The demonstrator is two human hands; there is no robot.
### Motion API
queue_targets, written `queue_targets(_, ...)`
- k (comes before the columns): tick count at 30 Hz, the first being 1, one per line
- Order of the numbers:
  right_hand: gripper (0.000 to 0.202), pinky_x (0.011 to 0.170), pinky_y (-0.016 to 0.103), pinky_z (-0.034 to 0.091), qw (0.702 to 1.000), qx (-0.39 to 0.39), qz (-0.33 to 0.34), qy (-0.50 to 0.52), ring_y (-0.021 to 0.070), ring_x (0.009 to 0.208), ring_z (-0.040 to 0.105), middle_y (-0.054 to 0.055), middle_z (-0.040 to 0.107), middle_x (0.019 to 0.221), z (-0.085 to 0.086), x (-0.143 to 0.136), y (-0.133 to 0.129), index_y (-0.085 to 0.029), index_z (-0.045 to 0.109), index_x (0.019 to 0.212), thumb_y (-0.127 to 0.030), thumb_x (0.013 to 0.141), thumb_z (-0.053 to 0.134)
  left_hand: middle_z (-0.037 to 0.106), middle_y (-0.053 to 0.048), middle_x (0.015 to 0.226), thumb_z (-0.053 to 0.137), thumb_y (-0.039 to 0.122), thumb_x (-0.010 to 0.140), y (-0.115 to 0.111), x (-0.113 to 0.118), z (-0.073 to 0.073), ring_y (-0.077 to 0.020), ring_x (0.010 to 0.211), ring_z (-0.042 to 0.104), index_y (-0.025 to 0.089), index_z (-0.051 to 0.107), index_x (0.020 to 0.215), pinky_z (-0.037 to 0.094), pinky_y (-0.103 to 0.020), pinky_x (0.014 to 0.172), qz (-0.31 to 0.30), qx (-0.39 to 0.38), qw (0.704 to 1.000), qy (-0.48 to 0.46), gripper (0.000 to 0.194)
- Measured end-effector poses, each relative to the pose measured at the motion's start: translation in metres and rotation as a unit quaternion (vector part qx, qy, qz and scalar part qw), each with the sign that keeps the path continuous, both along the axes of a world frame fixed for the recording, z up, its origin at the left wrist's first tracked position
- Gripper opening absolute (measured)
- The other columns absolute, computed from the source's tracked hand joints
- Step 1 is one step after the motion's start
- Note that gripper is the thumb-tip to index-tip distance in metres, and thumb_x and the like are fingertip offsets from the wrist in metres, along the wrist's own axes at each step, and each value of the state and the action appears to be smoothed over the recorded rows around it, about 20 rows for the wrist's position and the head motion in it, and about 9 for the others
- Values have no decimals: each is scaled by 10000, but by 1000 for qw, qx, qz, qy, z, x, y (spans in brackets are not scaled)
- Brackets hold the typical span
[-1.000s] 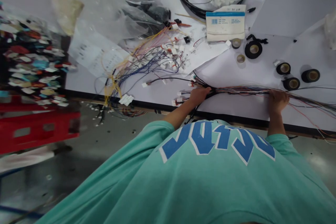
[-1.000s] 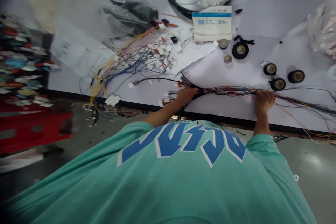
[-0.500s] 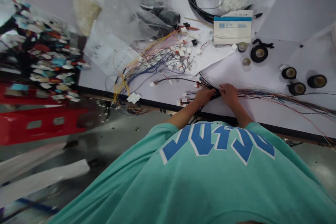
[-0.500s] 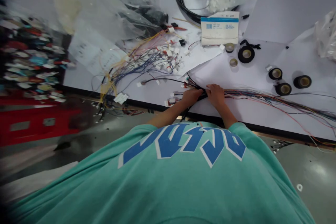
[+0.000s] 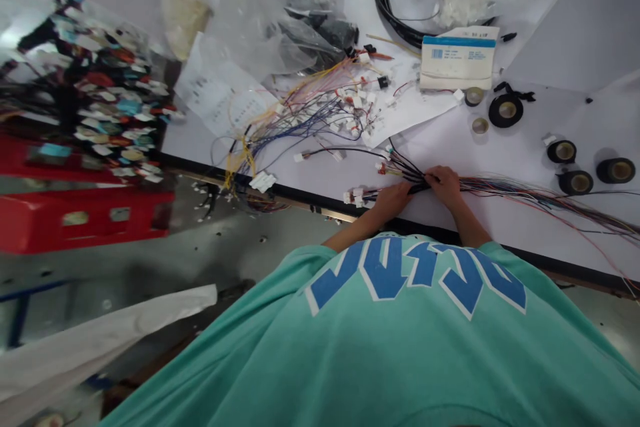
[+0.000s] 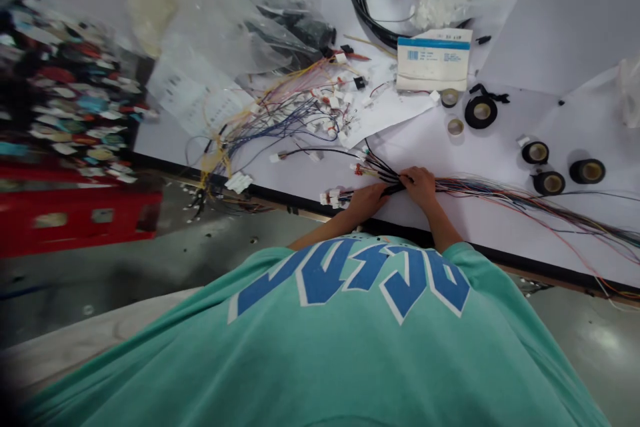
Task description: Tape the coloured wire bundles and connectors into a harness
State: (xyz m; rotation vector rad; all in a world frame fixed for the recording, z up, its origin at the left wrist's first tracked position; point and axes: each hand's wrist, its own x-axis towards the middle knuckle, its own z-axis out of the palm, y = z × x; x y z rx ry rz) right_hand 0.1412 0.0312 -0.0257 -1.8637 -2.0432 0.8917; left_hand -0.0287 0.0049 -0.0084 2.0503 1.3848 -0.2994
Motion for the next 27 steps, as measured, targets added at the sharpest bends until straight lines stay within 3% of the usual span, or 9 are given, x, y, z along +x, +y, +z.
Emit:
queue_targets(9, 126, 774, 336, 393, 996, 6, 60, 73, 186, 787, 567, 32, 664, 798, -6, 15, 2, -215, 620, 729, -331, 754, 580, 644, -123, 984, 350, 293, 918, -3, 0, -8, -229, 900, 626, 163, 589, 1062, 438, -304, 653, -45, 44, 998, 23, 307)
queue_targets(16, 246, 724, 317, 396, 995, -26, 30, 93, 182, 734, 545, 32, 619, 718, -1, 16, 5, -220, 559, 695, -366, 843, 427, 644, -149, 968, 313, 168, 908, -18, 0, -6, -220, 929, 596, 151, 562, 1130, 424, -302, 665, -72, 153, 986, -6, 334)
queue_targets(23, 289, 748, 318, 409, 997, -16, 40, 60, 188, 763, 564, 47, 644, 756, -2, 17, 6, -214, 597, 747, -388, 858, 395, 575, -150, 1220, 222, 145, 920, -32, -2, -1, -209, 1129, 531, 155, 455, 1304, 397, -310, 914, -47, 96, 994, -12, 449)
queue_targets(27, 295, 762, 323, 417, 998, -14, 39, 53, 194, 779, 568, 51, 654, 772, -2, 18, 7, -216, 605, 752, -395, 858, 396, 543, -161, 1260, 215, 130, 911, -32, -2, 3, -223, 1186, 491, 140, 429, 1324, 378, -317, 966, -28, 51, 998, -18, 465)
